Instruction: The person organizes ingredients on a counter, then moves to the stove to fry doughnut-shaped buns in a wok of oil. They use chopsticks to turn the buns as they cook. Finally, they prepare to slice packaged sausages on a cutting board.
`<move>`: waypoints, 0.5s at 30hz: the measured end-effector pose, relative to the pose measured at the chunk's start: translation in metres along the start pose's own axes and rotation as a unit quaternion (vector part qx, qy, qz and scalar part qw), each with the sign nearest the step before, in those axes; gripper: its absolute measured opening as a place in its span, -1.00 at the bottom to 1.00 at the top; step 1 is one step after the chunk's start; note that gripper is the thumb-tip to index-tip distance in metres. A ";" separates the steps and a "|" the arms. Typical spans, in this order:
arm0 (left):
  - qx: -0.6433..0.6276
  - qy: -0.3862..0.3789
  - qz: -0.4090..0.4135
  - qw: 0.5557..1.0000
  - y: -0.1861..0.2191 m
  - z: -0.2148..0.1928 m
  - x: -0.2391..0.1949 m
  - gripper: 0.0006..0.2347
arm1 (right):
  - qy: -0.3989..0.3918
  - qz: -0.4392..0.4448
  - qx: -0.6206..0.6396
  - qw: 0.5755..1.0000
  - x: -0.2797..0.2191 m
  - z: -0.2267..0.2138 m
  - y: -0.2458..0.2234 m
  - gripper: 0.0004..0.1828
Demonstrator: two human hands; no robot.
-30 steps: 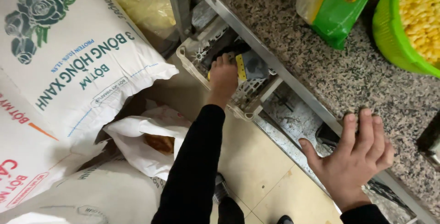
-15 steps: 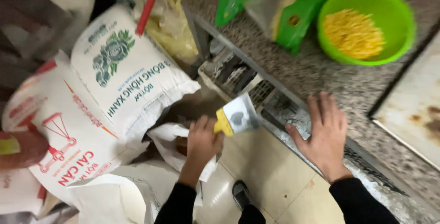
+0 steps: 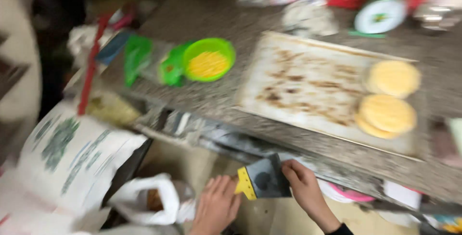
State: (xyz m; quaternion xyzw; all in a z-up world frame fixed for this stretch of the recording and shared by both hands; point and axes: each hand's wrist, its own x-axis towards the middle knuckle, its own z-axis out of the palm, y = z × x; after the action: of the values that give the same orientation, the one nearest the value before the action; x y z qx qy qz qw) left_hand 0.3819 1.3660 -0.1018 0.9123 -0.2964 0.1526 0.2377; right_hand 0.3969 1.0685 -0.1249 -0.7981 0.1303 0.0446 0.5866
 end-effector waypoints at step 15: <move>-0.161 -0.235 0.304 0.909 0.430 0.162 0.121 -0.66 | 0.389 0.059 0.080 0.916 -0.301 -0.394 0.165 -0.52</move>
State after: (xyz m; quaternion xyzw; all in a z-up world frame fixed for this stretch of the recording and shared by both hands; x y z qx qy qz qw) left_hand 0.2350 0.9188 -0.0391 0.7367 -0.6276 -0.0507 0.2465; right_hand 0.0320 0.6966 -0.0884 -0.6941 0.3979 -0.2450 0.5476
